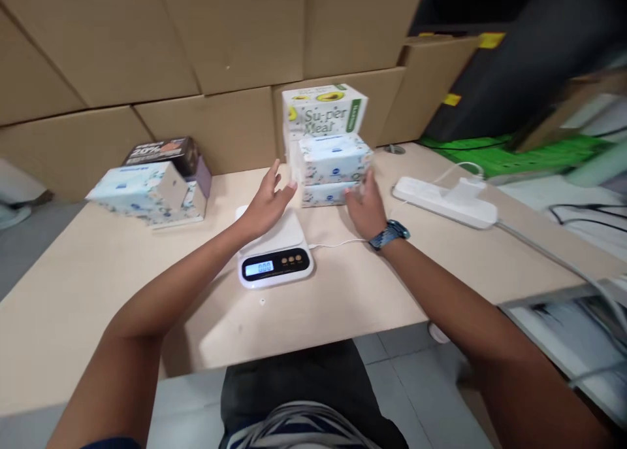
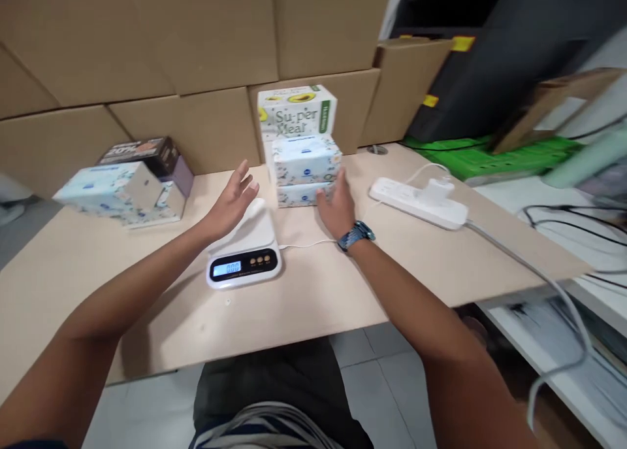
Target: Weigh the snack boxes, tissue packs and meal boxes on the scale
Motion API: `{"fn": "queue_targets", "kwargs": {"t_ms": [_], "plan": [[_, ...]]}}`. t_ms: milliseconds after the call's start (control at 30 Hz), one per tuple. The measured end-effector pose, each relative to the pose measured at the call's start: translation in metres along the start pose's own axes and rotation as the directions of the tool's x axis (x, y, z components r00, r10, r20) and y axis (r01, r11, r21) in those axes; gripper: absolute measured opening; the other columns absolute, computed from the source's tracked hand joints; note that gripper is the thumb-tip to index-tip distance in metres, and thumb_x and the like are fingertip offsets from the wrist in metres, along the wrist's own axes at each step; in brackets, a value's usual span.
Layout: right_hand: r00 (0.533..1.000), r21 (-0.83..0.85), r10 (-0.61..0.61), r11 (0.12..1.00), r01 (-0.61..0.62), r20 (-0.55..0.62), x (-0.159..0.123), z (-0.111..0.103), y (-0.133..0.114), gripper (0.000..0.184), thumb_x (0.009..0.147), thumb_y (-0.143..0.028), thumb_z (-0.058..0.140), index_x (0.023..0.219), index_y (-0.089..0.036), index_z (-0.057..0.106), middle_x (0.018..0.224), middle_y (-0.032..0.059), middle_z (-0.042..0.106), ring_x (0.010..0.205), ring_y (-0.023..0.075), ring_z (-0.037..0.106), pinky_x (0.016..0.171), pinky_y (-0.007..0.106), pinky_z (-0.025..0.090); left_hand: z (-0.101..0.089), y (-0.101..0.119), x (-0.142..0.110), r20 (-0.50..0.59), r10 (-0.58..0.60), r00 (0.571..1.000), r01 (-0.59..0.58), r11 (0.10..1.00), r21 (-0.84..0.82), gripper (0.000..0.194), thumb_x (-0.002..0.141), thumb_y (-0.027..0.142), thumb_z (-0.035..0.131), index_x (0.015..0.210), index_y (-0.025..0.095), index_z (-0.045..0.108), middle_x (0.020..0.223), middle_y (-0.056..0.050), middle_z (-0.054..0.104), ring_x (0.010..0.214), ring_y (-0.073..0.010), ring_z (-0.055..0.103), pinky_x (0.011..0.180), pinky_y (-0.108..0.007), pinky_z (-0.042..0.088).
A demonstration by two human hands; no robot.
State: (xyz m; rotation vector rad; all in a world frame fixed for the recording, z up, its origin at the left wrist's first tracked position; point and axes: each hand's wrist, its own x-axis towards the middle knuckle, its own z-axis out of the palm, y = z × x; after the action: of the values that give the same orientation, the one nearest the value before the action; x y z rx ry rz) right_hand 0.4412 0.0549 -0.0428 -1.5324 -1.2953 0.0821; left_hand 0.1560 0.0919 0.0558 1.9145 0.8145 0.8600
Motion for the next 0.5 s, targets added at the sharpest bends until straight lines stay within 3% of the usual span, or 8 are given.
{"fn": "queue_targets", "kwargs": {"t_ms": [100, 200, 267, 300, 367, 400, 433, 500], "plan": [[0.997, 0.014, -0.072, 0.997, 0.072, 0.0, -0.015, -0.008, -0.012, 0.103, 0.098, -0.061, 0.059, 0.18, -0.013, 0.021, 0.19, 0.0217, 0.023, 0.18, 0.0413, 0.018, 0.144, 0.074, 0.016, -0.04, -0.002, -0.059, -0.065, 0.218, 0.974, -0.195, 0.946, 0.26, 0.095, 0.102, 0.082, 0.057, 0.179, 0.04, 0.022, 0.195, -0.008, 0.012, 0.181, -0.0397, 0.014, 0.143, -0.068, 0.029], [0.964, -0.016, -0.263, 0.965, 0.262, -0.038, -0.029, -0.013, -0.037, 0.098, 0.104, -0.063, 0.055, 0.184, -0.025, 0.012, 0.192, 0.0165, 0.016, 0.18, 0.0395, 0.017, 0.144, 0.074, 0.018, -0.105, -0.013, -0.117, -0.223, 0.409, 0.885, -0.237, 0.807, 0.54, 0.093, 0.099, 0.082, 0.063, 0.174, 0.035, 0.034, 0.192, -0.012, 0.021, 0.181, -0.0409, 0.012, 0.145, -0.067, 0.022], [0.955, 0.11, -0.298, 0.949, 0.295, 0.004, -0.036, -0.002, -0.064, 0.096, 0.107, -0.064, 0.054, 0.184, -0.035, 0.005, 0.193, 0.0124, 0.015, 0.179, 0.0382, 0.023, 0.142, 0.075, 0.026, -0.158, -0.025, -0.143, -0.472, 0.423, 0.774, -0.109, 0.823, 0.557, 0.095, 0.093, 0.088, 0.067, 0.167, 0.033, 0.043, 0.19, -0.011, 0.026, 0.18, -0.042, 0.015, 0.146, -0.066, 0.019], [0.96, 0.234, -0.268, 0.941, 0.243, 0.083, -0.038, 0.01, -0.082, 0.098, 0.106, -0.067, 0.055, 0.183, -0.039, 0.001, 0.194, 0.011, 0.013, 0.179, 0.0379, 0.025, 0.14, 0.075, 0.029, -0.184, -0.031, -0.151, -0.612, 0.387, 0.69, -0.044, 0.866, 0.498, 0.096, 0.09, 0.092, 0.067, 0.163, 0.033, 0.045, 0.189, -0.008, 0.028, 0.179, -0.0408, 0.018, 0.147, -0.064, 0.019], [0.916, 0.474, -0.185, 0.881, -0.006, 0.355, -0.041, 0.047, -0.128, 0.106, 0.101, -0.079, 0.055, 0.182, -0.042, -0.003, 0.195, 0.0102, 0.009, 0.179, 0.0383, 0.024, 0.138, 0.074, 0.034, -0.228, -0.041, -0.157, -0.749, 0.304, 0.589, 0.035, 0.916, 0.4, 0.093, 0.096, 0.096, 0.049, 0.162, 0.032, 0.041, 0.187, -0.008, 0.031, 0.178, -0.041, 0.019, 0.146, -0.069, 0.016], [0.846, 0.537, -0.175, 0.831, -0.148, 0.503, -0.041, 0.069, -0.156, 0.113, 0.097, -0.084, 0.056, 0.182, -0.04, -0.004, 0.195, 0.0105, 0.005, 0.18, 0.0382, 0.018, 0.14, 0.074, 0.03, -0.242, -0.044, -0.158, -0.773, 0.263, 0.577, 0.06, 0.931, 0.361, 0.09, 0.1, 0.096, 0.035, 0.161, 0.03, 0.041, 0.185, -0.01, 0.036, 0.177, -0.042, 0.024, 0.144, -0.073, 0.018], [0.8, 0.552, -0.195, 0.811, -0.194, 0.567, -0.041, 0.093, -0.184, 0.115, 0.095, -0.088, 0.054, 0.183, -0.036, -0.001, 0.194, 0.0132, 0.009, 0.18, 0.0384, 0.02, 0.14, 0.074, 0.029, -0.25, -0.045, -0.157, -0.772, 0.231, 0.592, 0.078, 0.937, 0.34, 0.089, 0.103, 0.093, 0.022, 0.159, 0.028, 0.044, 0.181, -0.013, 0.043, 0.174, -0.0429, 0.031, 0.14, -0.077, 0.023], [0.725, 0.586, -0.266, 0.777, -0.229, 0.636, -0.043, 0.134, -0.24, 0.108, 0.097, -0.09, 0.048, 0.183, -0.033, 0.015, 0.189, 0.013, 0.031, 0.176, 0.0352, 0.034, 0.139, 0.071, 0.034, -0.246, -0.042, -0.158, -0.721, 0.205, 0.662, 0.086, 0.935, 0.345, 0.092, 0.105, 0.09, 0.013, 0.153, 0.022, 0.052, 0.172, -0.019, 0.056, 0.166, -0.0431, 0.047, 0.134, -0.076, 0.037]]}}
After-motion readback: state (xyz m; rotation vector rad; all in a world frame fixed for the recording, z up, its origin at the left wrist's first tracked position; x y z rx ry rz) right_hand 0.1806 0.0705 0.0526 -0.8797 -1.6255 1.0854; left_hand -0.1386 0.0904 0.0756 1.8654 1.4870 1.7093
